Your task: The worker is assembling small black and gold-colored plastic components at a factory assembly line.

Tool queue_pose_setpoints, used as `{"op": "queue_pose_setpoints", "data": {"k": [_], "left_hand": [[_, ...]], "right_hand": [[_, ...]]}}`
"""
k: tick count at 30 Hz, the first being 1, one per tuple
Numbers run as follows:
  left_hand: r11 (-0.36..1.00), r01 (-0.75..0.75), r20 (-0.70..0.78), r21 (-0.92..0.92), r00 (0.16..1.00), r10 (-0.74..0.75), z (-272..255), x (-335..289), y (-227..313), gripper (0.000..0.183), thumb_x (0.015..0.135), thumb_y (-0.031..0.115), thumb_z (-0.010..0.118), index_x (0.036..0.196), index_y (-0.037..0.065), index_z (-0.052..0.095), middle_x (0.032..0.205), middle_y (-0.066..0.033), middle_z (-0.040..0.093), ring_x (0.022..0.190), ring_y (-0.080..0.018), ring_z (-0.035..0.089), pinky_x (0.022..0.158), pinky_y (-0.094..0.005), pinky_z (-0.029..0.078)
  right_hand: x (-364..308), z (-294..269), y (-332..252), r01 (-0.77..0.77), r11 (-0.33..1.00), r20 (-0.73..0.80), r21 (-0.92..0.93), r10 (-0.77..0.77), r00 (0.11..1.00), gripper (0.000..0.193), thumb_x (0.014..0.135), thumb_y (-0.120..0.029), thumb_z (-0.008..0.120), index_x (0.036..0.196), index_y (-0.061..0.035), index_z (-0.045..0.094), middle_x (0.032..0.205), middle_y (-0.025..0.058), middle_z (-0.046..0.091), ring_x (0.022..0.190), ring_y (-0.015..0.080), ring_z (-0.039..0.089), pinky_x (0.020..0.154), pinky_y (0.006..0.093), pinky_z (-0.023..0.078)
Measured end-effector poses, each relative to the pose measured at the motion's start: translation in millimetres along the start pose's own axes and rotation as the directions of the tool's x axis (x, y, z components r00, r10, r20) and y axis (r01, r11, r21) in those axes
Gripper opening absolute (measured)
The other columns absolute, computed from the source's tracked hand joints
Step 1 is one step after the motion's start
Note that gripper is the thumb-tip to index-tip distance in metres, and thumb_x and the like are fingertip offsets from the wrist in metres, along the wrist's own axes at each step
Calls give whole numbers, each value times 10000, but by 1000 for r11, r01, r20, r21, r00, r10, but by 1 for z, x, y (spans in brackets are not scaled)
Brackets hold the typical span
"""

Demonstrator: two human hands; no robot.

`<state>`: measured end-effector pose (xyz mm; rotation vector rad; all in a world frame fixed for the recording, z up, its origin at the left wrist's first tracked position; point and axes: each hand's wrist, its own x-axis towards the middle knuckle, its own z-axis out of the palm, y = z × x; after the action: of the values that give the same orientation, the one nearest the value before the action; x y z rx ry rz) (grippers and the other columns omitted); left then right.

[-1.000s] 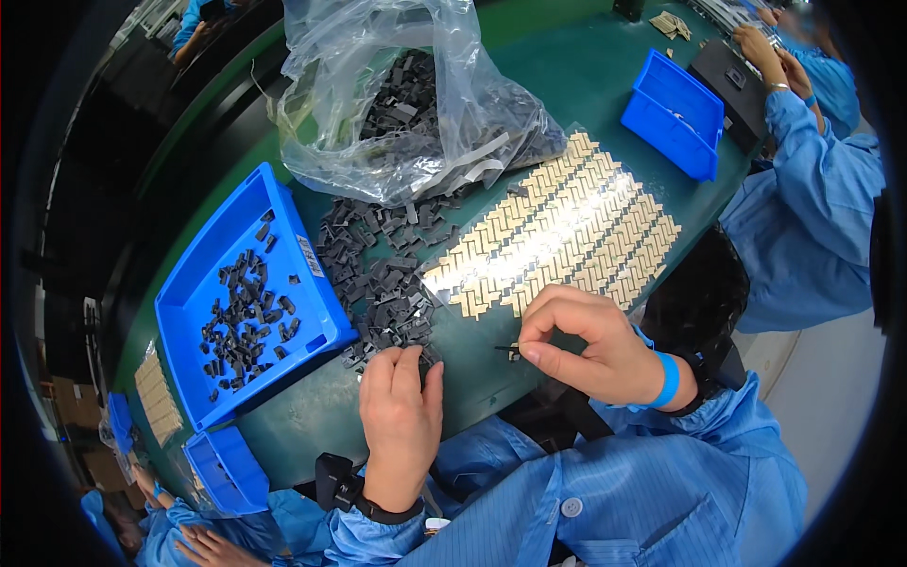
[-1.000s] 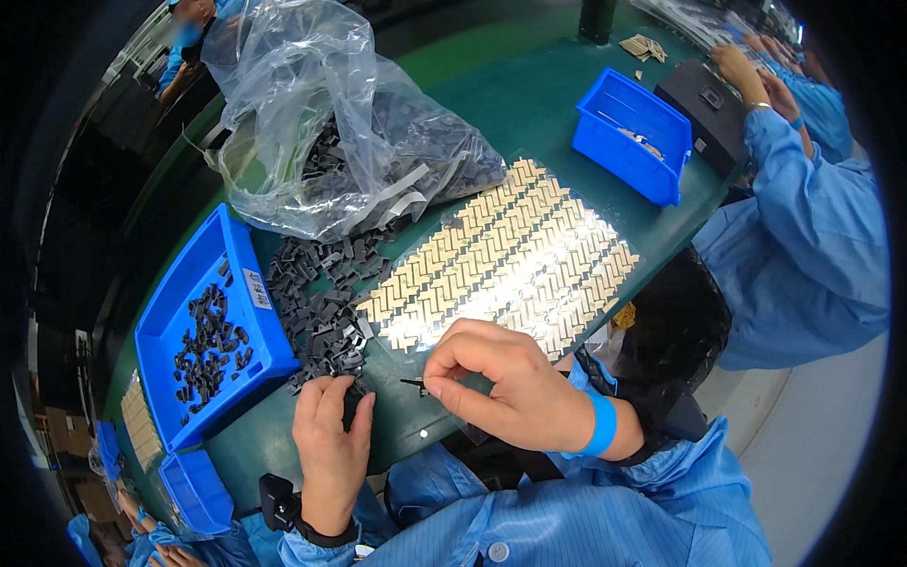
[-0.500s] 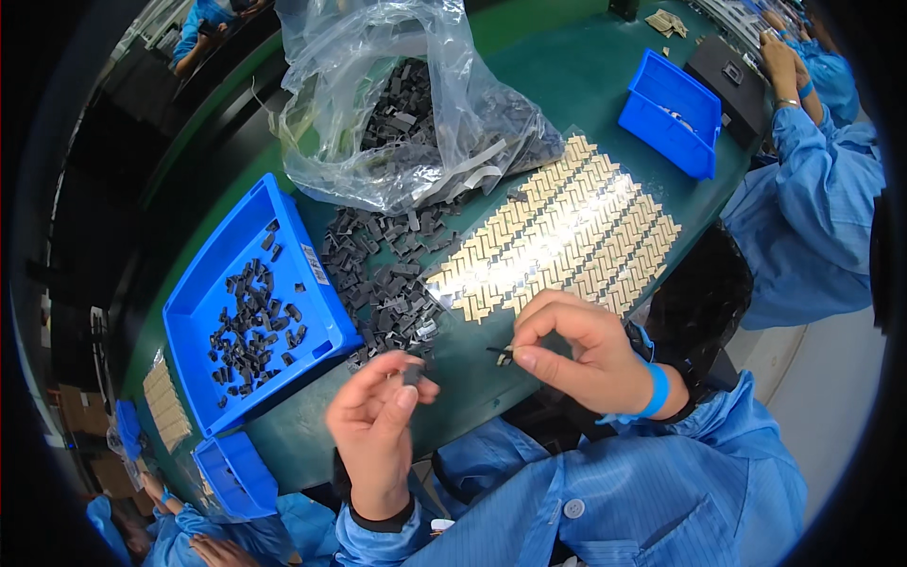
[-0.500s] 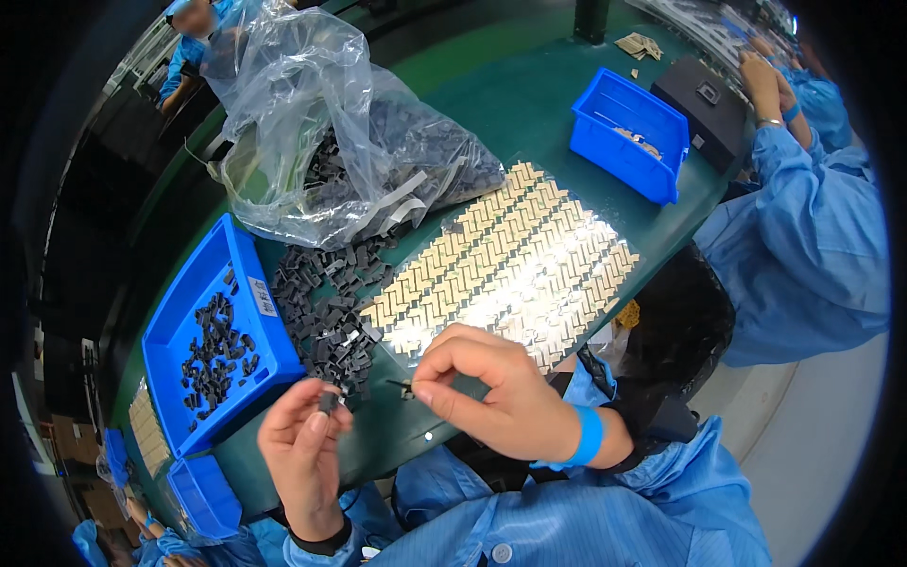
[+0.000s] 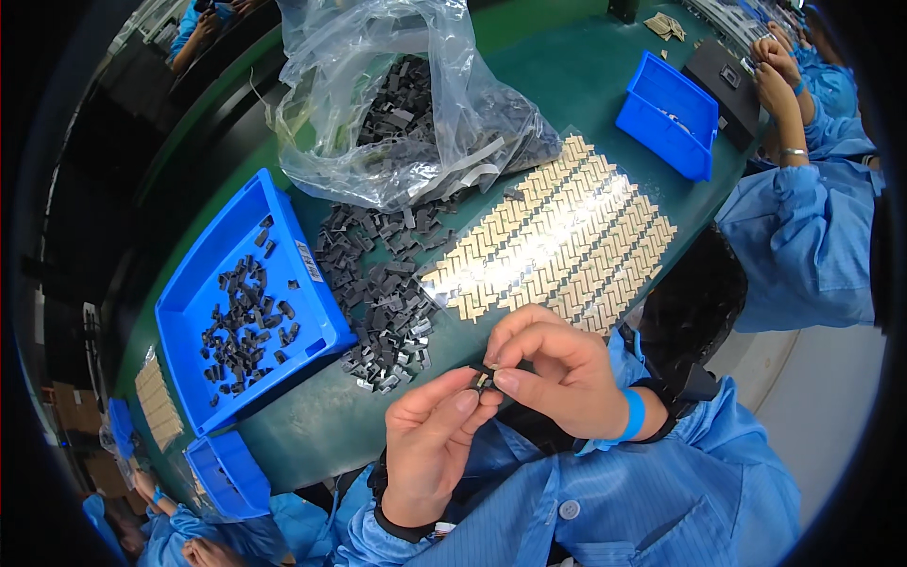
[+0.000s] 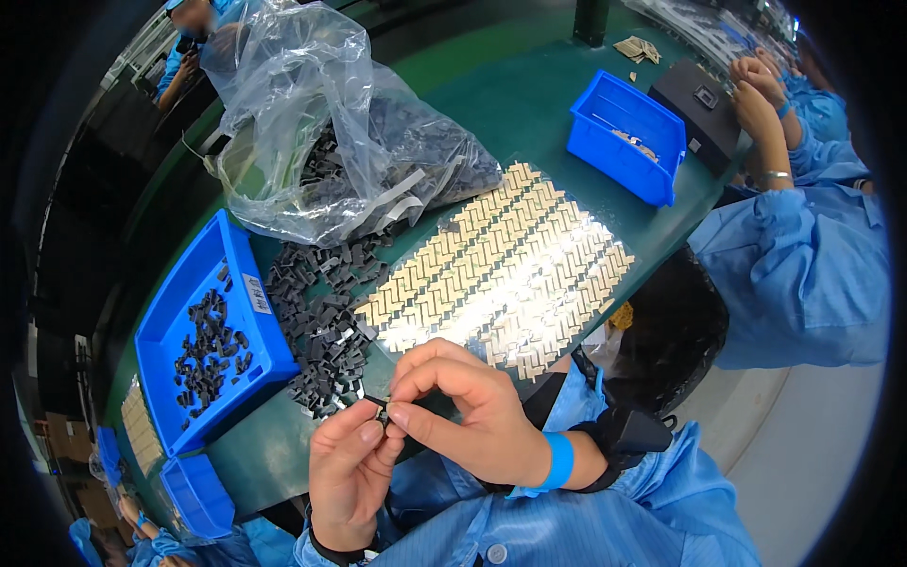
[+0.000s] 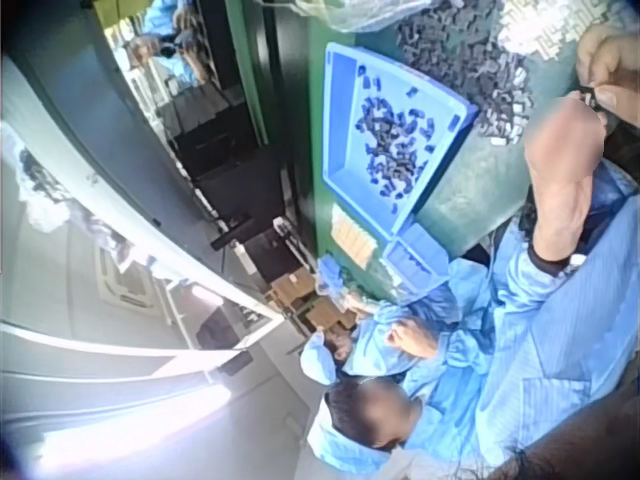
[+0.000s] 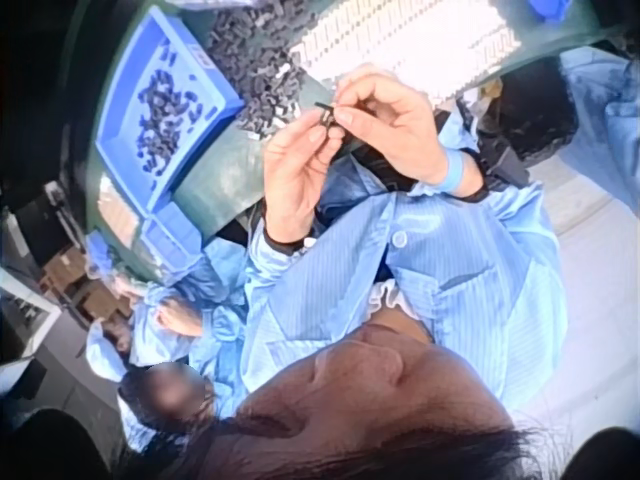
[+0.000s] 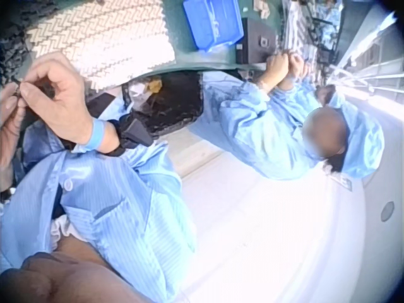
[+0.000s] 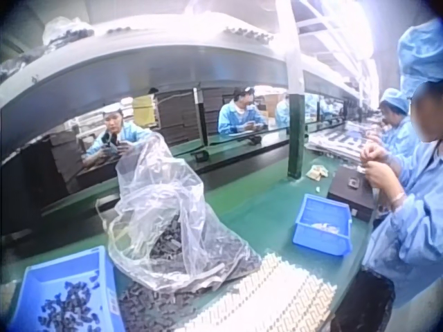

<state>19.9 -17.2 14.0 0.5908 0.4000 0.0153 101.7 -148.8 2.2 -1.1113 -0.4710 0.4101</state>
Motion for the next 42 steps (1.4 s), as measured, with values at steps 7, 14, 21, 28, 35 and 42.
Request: {"op": "queue_pose_setpoints", "data": {"k": [7,14,21,28,35,42], "left_hand": [[969,-138,17,203,990,137,-1,-1,-8,201,826,-35,546,1021,-73,580,915,-193,630,780,-236,645,720,-316,543],[924,-229,-6,307,970,242,4,-3,-10,233,799,-83,560,1032,-87,572,929,-195,624,783,-223,643,726,-295,535],[873,-298,31,386,950,311,3,-3,-13,243,796,-101,553,1039,-96,565,958,-201,613,798,-224,640,728,-292,531],[878,-320,1,356,940,342,0,-3,-13,208,797,-95,548,1001,-83,588,929,-193,613,760,-236,641,703,-298,534],[889,-265,75,374,964,256,1,-1,-7,153,831,-19,535,944,-93,608,906,-194,602,716,-256,636,656,-328,544],[954,-161,101,253,985,139,-1,-1,-3,171,852,16,516,921,-112,605,894,-195,601,706,-260,634,650,-344,546]], "right_hand": [[-2,-2,1,0,999,31,-32,1,1000,73,780,18,607,848,18,580,968,85,508,859,124,513,757,242,417],[-5,2,1,-30,998,18,46,30,999,59,797,39,581,852,37,562,995,98,477,872,124,520,772,240,437],[-5,3,3,-85,990,-7,115,86,996,66,793,60,572,853,47,551,1002,107,467,870,126,525,763,236,455],[-2,1,1,-38,990,-12,134,40,999,45,805,54,559,849,49,551,1012,110,473,903,125,502,791,245,433],[-1,0,0,-120,968,62,222,109,992,55,831,2,555,855,51,565,1038,111,473,899,115,483,783,234,406],[-1,1,-1,-202,958,80,205,190,979,21,808,-1,571,821,14,565,1017,108,486,876,117,495,769,234,424]]}}
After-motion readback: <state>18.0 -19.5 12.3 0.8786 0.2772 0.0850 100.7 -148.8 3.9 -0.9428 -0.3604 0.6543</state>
